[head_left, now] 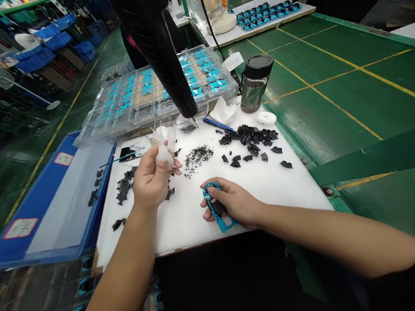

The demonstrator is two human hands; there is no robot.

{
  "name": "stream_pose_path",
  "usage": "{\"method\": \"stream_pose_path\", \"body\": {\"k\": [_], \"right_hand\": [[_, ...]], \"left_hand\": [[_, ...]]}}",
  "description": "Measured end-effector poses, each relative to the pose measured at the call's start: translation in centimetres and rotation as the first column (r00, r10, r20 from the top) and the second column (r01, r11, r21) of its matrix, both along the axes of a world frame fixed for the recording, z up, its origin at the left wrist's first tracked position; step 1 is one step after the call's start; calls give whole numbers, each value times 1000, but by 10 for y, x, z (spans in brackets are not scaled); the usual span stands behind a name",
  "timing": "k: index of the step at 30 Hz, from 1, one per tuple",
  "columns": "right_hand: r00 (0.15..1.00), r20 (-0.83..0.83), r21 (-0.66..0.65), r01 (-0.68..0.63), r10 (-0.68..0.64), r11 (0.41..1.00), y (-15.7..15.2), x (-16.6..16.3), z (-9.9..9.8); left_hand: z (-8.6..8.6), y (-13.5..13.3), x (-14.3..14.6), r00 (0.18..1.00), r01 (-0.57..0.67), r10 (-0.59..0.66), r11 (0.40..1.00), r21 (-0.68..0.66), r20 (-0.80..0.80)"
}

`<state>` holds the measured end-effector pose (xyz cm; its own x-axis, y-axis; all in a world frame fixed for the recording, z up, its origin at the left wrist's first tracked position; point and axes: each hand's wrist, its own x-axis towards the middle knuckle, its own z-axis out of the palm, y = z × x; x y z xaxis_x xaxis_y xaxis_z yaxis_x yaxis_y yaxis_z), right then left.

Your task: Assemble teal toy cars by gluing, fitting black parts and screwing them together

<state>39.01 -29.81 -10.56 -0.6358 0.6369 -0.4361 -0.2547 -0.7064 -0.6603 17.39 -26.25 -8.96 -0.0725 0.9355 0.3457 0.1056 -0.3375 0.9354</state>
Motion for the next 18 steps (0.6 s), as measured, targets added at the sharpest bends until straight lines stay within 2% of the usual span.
{"method": "stream_pose_path", "body": {"k": [2, 4, 6, 9, 13, 15, 18], "right_hand": [[1000, 25, 3, -5, 5, 1000, 0, 0, 1], [999, 39, 13, -18, 17, 1000, 0, -1, 1], [999, 46, 21, -27, 26, 999, 0, -1, 1], [998, 56, 13, -43, 43, 999, 0, -2, 0], [990, 107, -25, -89, 91, 996, 2, -3, 0], [986, 129, -25, -99, 102, 995, 3, -4, 0], [985, 130, -22, -108, 110, 994, 3, -4, 0]], "left_hand": [[-1, -10, -1, 991, 124, -121, 990, -65, 57], [-1, -18, -2, 983, 158, -146, 982, -105, 114], [0, -23, -1, 978, 102, -89, 993, -63, 188], [2, -24, 3, 973, -50, 38, 998, 48, 228], [-1, -27, 10, 966, -257, 255, 951, 170, 37], [-3, -30, 14, 950, -280, 306, 918, 281, -54], [-6, -33, 20, 956, -232, 284, 890, 393, -80]]}}
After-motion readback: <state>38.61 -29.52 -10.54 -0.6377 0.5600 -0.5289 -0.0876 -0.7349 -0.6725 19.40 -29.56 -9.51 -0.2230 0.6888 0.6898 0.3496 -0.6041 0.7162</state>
